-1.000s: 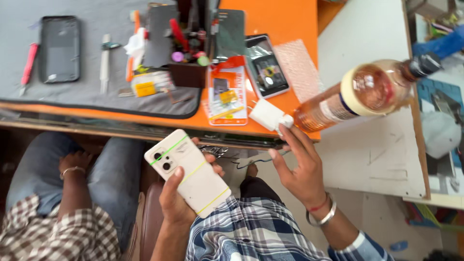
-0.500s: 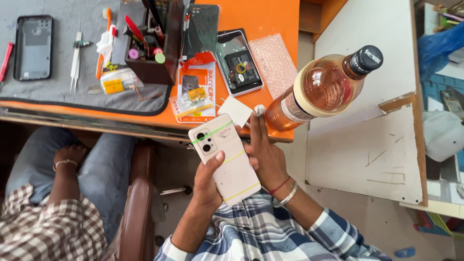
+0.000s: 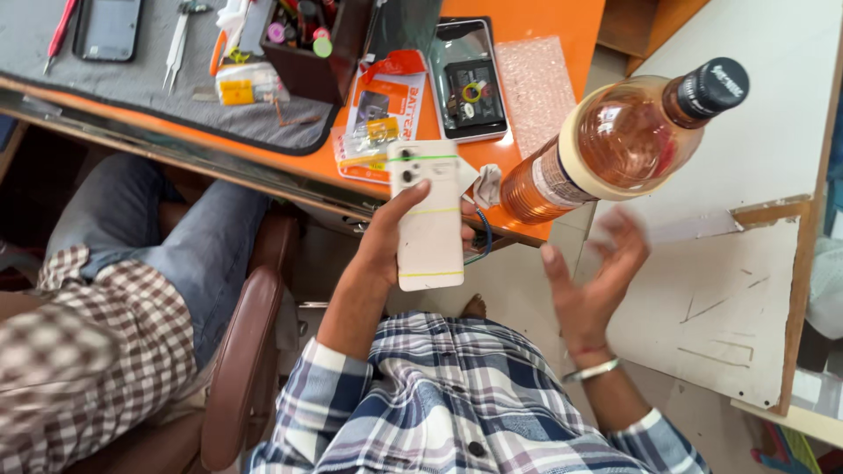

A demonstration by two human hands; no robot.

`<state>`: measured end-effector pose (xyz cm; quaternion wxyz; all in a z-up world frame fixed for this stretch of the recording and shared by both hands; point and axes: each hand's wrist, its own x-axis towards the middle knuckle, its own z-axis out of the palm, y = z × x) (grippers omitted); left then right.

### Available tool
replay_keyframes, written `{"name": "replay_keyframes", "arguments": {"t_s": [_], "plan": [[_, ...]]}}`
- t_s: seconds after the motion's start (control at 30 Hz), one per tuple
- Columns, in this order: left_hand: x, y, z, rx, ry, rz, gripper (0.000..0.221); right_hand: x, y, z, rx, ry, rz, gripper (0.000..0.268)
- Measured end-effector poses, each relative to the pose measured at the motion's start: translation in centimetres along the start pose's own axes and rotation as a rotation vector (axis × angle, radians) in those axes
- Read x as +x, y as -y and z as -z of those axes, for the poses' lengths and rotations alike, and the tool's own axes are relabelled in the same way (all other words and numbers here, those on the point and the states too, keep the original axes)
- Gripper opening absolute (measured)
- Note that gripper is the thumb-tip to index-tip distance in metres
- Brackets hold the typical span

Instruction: The person applies adhesive to the internal frame of a disassembled smartphone using a small tube. They then reassemble the device by attaching the back cover and securing it with rubber bands. Finally, the person cleans the exterior of the reassembled phone with a liquid solution and a cloth.

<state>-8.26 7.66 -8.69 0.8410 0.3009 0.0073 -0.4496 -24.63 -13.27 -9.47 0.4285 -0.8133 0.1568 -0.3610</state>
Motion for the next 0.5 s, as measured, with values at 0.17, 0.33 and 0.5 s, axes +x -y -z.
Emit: {"name": "replay_keyframes", "arguments": {"t_s": [0.17,0.33,0.5], "plan": [[0.0,0.1,0.0,0.184,-0.041,0.025,0.053,7.4,0.2,-3.4,0.344,0.097,0.132,0.091],[-0.8,-0.7,2.0,0.247,-0.175,-0.057,0.054,9.2,0.1,-3.0,0.322,0.171,0.077,0.074],[-0.9,-0.3,3.0,0.233,-0.212,-0.146,0.054,10.7,3.7,2.2,0.257,0.28,0.097,0.082]]}}
